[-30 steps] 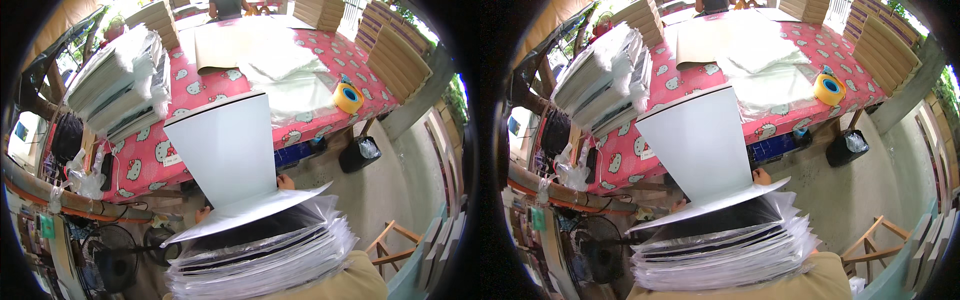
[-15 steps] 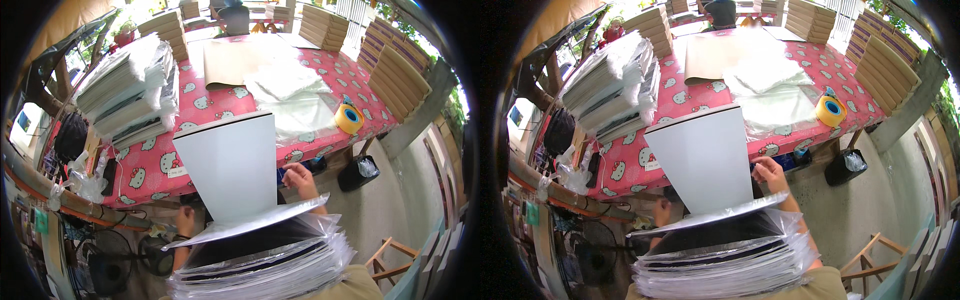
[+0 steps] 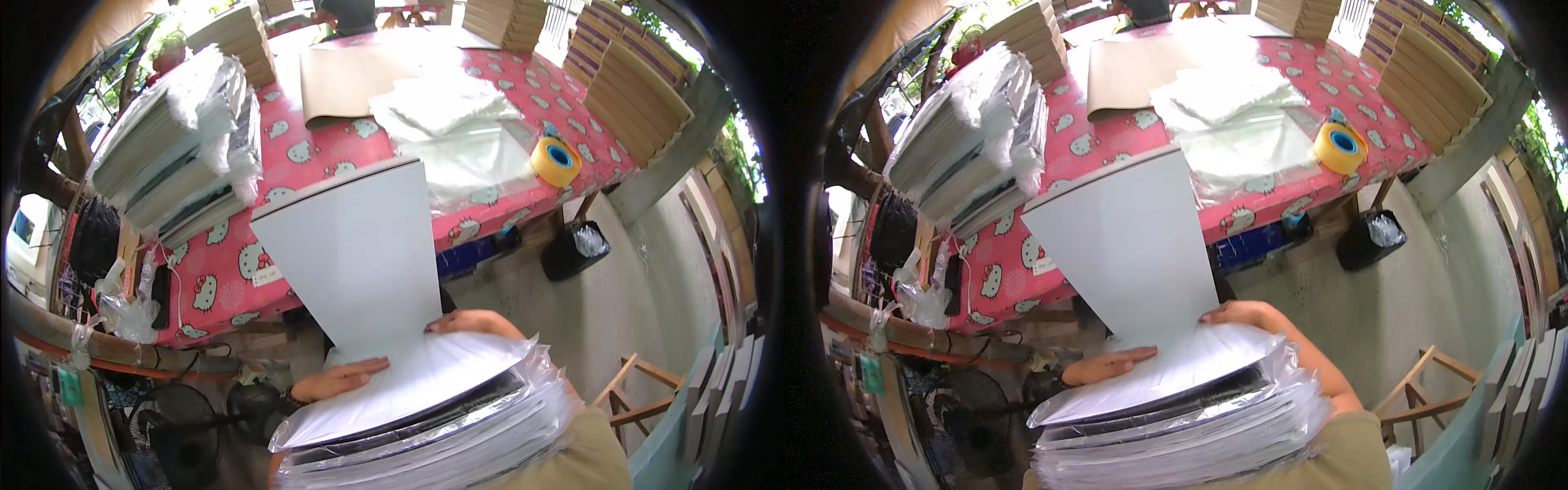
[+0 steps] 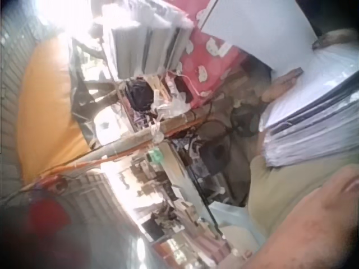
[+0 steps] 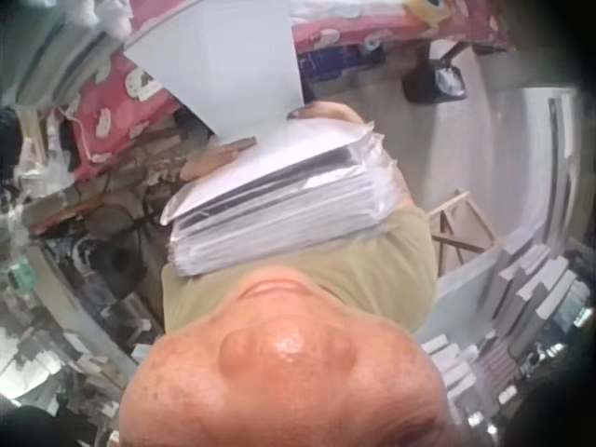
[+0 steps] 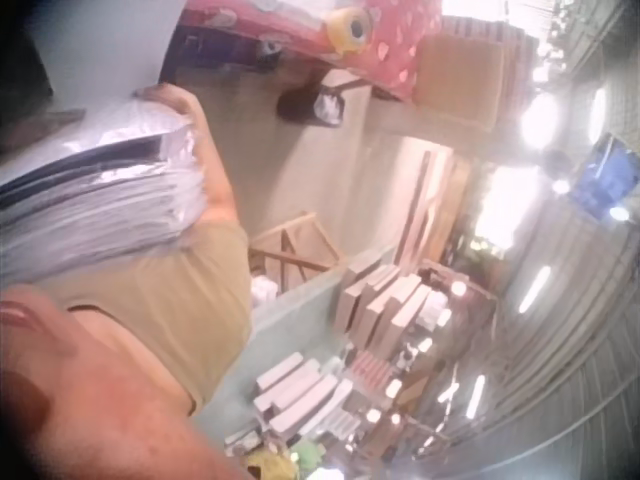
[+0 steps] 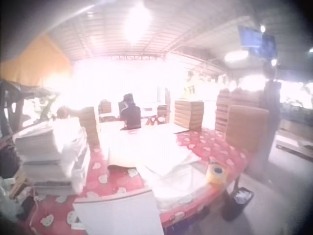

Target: The person places black rectangular objects into individual clear plastic sleeves by hand, one at a time, from a stack and places the sleeved items into a larger pile.

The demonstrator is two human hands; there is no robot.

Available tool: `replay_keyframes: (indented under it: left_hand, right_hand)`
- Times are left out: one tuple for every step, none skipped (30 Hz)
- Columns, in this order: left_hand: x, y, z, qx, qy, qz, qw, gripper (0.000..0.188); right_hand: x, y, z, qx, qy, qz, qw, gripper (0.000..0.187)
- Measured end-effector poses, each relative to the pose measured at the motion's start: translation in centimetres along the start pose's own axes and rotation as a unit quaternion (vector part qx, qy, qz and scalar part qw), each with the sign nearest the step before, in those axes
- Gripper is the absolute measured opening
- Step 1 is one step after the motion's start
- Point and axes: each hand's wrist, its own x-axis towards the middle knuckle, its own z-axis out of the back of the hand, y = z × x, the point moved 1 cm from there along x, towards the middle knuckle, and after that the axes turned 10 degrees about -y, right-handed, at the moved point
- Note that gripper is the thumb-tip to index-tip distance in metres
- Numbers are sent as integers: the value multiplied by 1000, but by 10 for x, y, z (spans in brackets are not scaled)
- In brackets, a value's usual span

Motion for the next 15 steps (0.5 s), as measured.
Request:
replay_keyframes:
  left_hand:
    - [3,14,-2,10,-16,16,1000,48]
    - [8,22,-3,15,-18,40,999,49]
    - [10,25,0,25,-32,63,997,49]
    - [11,29,2,35,-45,85,995,49]
    - [15,34,5,35,-49,92,994,50]
    - [15,39,7,35,-53,99,993,50]
    - [18,44,7,35,-53,105,992,50]
    - [19,48,8,15,-61,118,991,51]
    - [20,52,7,-6,-67,131,989,51]
    - [20,55,8,-24,-76,143,986,52]
    - [21,57,10,-11,-71,147,987,53]
    - [23,57,11,5,-66,150,987,54]
    - [24,56,12,21,-61,152,986,55]
    - [20,53,14,36,-69,155,985,55]
    - [22,50,11,45,-73,153,985,55]
  right_hand:
    - [7,-19,0,-43,-55,-22,997,41]
    - [11,-34,3,-84,-113,-45,989,37]
    - [10,-23,10,-196,-134,-22,971,32]
    - [8,-12,21,-306,-154,2,940,28]
    - [6,1,34,-190,-220,107,951,23]
    - [2,15,47,-70,-281,210,934,18]
    - [-3,37,61,-5,-335,237,912,16]
    - [-3,59,72,59,-385,262,883,14]
    - [-1,76,87,-54,-436,301,846,20]
    - [-1,86,95,-166,-479,333,795,27]
    - [7,80,96,-249,-491,326,768,32]
    - [19,72,97,-329,-501,316,735,37]
    - [29,63,100,-407,-507,301,697,43]
    - [31,62,98,-408,-502,296,703,46]
    - [26,56,95,-416,-495,285,707,49]
